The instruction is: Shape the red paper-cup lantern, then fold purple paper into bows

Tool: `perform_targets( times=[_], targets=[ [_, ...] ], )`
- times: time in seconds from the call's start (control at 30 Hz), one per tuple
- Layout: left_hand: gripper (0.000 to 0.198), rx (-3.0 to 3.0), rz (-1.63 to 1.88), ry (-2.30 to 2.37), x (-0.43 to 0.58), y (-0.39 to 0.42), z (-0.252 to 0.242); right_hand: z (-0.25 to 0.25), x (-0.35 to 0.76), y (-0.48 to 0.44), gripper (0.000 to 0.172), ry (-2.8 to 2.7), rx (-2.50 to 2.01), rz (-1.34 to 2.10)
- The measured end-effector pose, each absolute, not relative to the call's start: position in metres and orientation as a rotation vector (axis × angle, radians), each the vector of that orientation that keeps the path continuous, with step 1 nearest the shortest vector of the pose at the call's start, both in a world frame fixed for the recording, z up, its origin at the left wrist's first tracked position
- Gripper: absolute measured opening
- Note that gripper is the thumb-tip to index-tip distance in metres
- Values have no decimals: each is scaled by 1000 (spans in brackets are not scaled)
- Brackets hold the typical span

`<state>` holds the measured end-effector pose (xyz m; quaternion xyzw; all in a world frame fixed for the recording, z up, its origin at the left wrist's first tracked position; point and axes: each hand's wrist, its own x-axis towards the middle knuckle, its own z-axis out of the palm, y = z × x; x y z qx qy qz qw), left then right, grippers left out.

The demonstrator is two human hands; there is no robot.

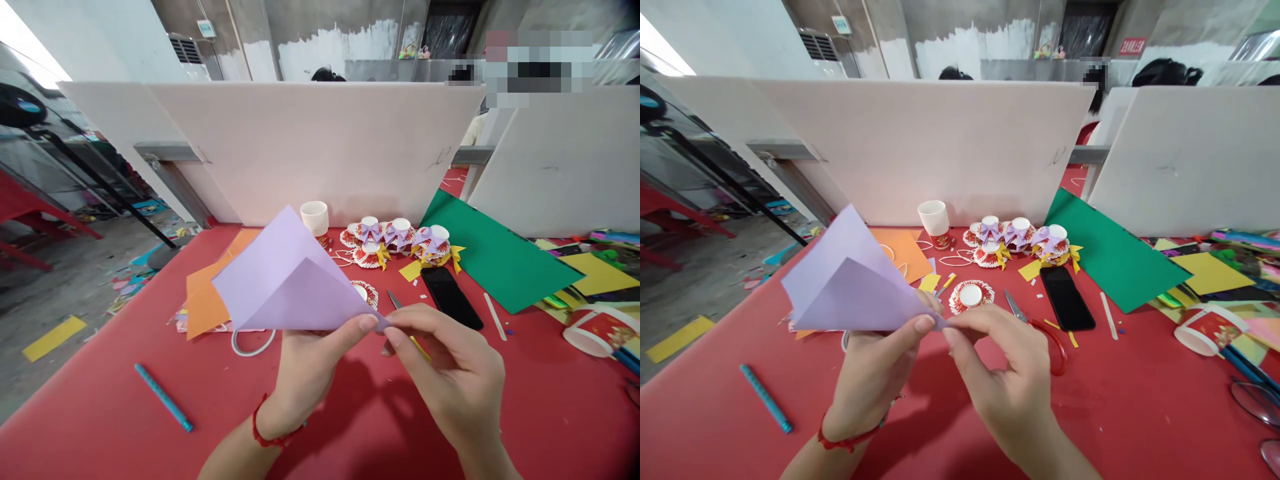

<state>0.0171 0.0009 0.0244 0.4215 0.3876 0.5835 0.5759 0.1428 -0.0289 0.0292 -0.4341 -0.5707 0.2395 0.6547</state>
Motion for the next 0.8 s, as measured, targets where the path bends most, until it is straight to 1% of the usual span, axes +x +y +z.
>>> perform_targets(
  times=[0.1, 0.27, 0.4, 0.5, 0.6, 0.8],
  targets=[
    [8, 971, 1342, 914, 18, -1, 23, 24, 144, -27, 15, -1299, -972, 458],
    [13, 884, 1348, 909, 20, 0, 21, 20, 149, -26, 19, -1400, -930, 345],
    [17, 821, 1400, 937, 21, 4, 21, 23, 152, -25, 19, -1439, -969, 414],
    [15, 877, 1397, 954, 20, 4, 21, 24, 153, -23, 17, -1462, -995, 472],
    [14, 902, 1385, 959, 21, 2, 19, 23, 152, -22, 14, -1441, -972, 459],
    [12, 975, 1374, 1014, 27, -2, 21, 22, 150, -20, 18, -1357, -918, 464]
  ],
)
